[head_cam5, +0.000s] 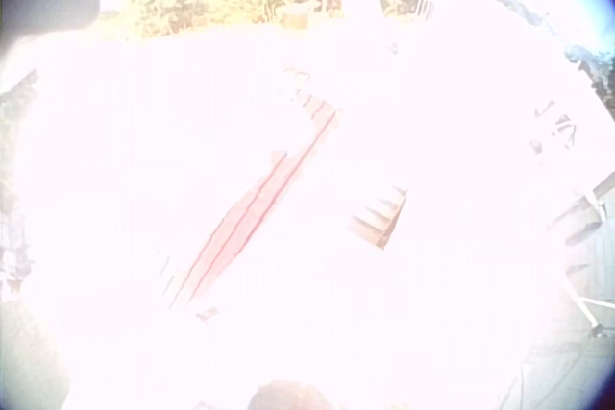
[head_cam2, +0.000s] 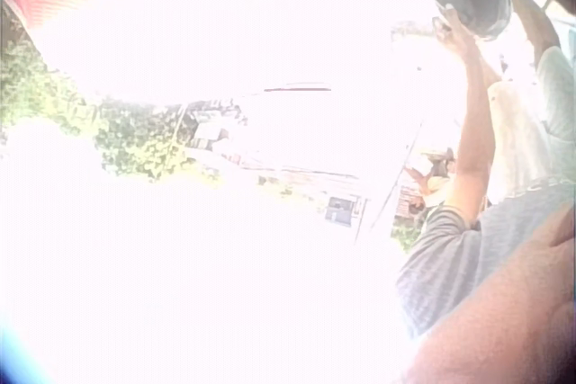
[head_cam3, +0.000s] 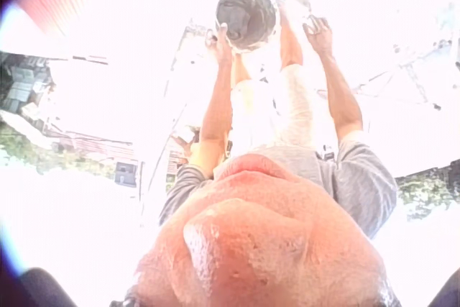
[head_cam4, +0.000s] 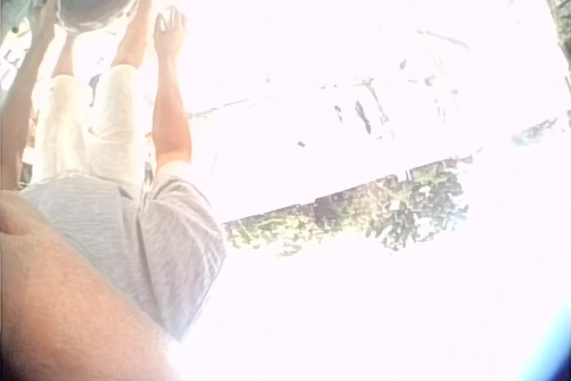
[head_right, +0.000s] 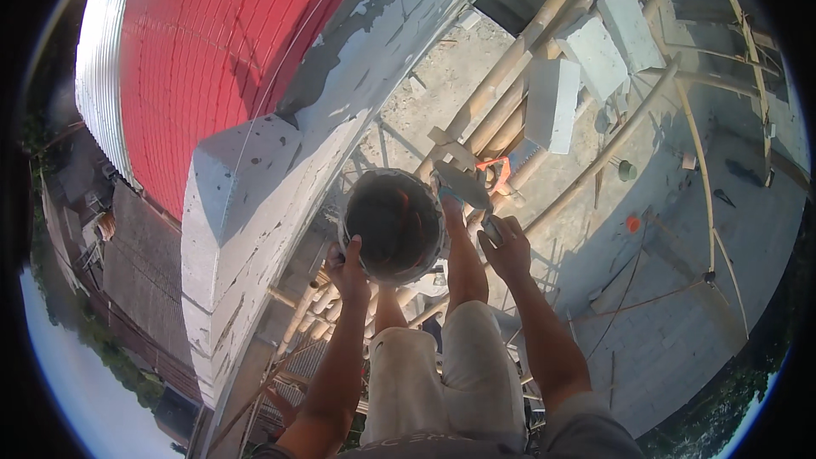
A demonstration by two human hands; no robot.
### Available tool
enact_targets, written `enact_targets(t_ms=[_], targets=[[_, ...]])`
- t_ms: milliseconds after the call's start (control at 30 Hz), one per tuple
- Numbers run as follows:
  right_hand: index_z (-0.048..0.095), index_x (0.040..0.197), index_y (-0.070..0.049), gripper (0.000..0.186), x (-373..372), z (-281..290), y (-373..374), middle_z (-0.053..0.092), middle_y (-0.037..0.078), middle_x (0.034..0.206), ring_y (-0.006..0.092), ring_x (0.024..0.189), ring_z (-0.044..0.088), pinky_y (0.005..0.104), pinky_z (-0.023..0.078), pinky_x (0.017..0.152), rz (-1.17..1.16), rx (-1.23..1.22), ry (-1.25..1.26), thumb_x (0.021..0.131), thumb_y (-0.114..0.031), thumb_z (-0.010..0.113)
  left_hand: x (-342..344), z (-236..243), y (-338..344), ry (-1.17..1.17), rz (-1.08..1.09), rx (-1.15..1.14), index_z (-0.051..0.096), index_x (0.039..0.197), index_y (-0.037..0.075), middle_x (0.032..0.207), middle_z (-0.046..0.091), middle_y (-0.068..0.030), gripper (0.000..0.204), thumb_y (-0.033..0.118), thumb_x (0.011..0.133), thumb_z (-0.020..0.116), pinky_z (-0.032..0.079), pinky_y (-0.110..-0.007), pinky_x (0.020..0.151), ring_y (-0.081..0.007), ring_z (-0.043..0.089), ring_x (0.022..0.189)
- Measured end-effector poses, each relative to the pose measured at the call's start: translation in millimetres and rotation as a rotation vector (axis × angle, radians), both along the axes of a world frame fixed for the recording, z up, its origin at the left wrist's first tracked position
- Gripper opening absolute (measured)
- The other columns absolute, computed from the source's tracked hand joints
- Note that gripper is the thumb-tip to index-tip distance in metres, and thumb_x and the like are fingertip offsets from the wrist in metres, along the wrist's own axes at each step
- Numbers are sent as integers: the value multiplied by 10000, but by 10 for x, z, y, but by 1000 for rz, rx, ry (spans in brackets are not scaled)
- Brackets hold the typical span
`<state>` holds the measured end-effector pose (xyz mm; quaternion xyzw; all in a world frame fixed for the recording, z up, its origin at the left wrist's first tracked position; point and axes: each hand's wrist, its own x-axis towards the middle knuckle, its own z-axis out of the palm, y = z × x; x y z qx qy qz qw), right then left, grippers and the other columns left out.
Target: The person cuts a lightweight concrete block with a saw, applies mortar to the side of the cut block and a previously laid wall section using a trowel, and then places the block onto the wall, tapping it into place with the handle of a trowel and a hammer.
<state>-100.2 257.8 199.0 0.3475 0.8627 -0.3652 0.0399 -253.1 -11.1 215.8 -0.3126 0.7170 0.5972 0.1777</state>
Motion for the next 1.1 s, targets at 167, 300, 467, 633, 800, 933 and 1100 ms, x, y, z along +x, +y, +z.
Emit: enact_targets(t_ms=[167,300,467,633,800,933,1100], targets=[[676,1156,-91,376,77,536,45,661,84,940,292,766,687,396,556,661,226,66,24,819,-183,812,-239,158,354,96,-238,-77,496,691,82,663,523,46,349,136,866,792,380,-247,596,-46,463,650],[702,1204,-179,349,-381,789,-41,650,68,971,284,826,703,427,577,718,225,61,-395,886,-323,710,-455,368,619,85,-326,-102,456,674,81,607,444,67,402,150,859,807,348,-261,541,-42,392,591],[694,1226,-164,367,-754,652,-214,660,79,990,284,867,716,450,582,746,199,77,-471,931,-377,641,-419,403,752,151,-459,-122,444,660,100,643,383,90,417,140,836,821,276,-240,551,-28,332,611],[680,1294,-165,418,-1151,674,-361,684,132,1134,345,954,709,461,572,854,325,-112,-726,929,-363,639,-386,465,788,304,-579,-85,480,653,79,615,427,72,376,92,819,817,290,-233,533,-18,354,592],[710,1252,-151,438,-907,538,-501,689,169,1226,362,1073,686,436,556,929,198,-314,-418,879,-382,714,-584,407,650,323,-476,91,472,664,84,626,489,67,367,39,833,795,316,-228,534,-15,380,590],[706,1240,-80,411,-825,374,-312,749,172,1027,290,941,739,365,563,865,202,-634,-135,867,-240,775,-668,381,769,299,-452,129,451,667,92,636,480,70,392,54,842,800,308,-224,547,-17,372,603],[699,1258,-55,408,-792,594,38,761,129,1063,169,964,718,321,552,865,44,-752,-179,887,-209,766,-801,297,711,156,-45,281,494,678,121,684,532,57,322,38,830,767,364,-239,619,-40,437,655]])
